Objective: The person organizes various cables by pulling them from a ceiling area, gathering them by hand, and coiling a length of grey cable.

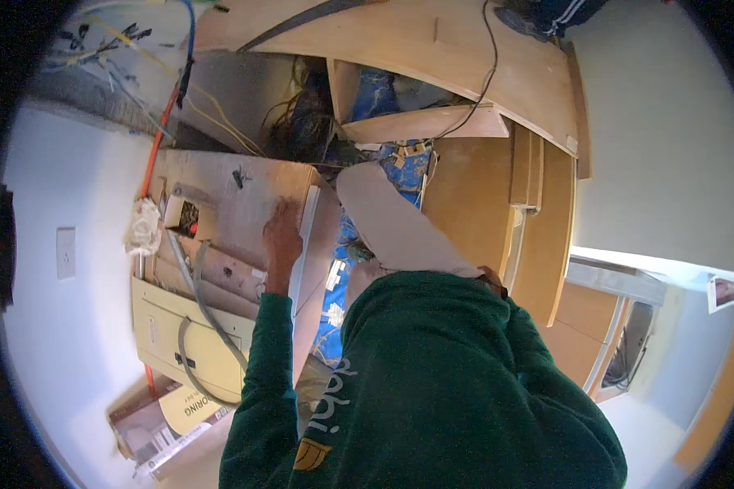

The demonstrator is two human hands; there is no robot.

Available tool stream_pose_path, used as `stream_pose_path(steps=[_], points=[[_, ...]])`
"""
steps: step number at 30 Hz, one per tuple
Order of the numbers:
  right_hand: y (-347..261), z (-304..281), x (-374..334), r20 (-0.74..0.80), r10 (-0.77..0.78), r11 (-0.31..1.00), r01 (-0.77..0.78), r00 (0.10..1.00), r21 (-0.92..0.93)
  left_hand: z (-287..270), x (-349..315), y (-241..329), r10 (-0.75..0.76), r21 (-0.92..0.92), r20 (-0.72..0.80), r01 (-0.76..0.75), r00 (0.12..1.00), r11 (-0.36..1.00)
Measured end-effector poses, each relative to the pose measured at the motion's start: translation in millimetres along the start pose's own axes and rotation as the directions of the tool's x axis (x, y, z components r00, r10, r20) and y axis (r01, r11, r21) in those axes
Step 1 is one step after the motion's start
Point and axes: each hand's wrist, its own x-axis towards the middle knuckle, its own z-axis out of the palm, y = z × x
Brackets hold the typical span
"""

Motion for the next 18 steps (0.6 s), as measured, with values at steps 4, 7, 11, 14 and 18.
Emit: stream_pose_path(steps=[4,7,11,14,18], points=[[-22,-29,23,0.025,-0.085,0.996,0.084,0.996,0.03,4,0,-2,0.025,-0.003,-0.048,-0.025,0.999,1.0],[-83,-29,28,0.032,-0.016,0.995,0.019,0.999,-0.094,8,-2,-10,0.046,-0.013,-0.043,-0.047,0.998,0.999],[-111,-16,53,0.027,-0.032,0.976,0.037,0.999,-0.214,9,3,-9,0.039,0.084,-0.01,-0.038,0.999,0.996],[-50,-9,88,0.009,-0.16,0.987,0.16,0.987,-0.015,5,3,1,0.095,0.073,-0.1,-0.088,0.99,0.993],[-24,8,105,0.048,-0.097,0.991,0.101,0.994,-0.082,4,3,-5,0.058,0.086,-0.048,-0.054,0.997,0.995]])
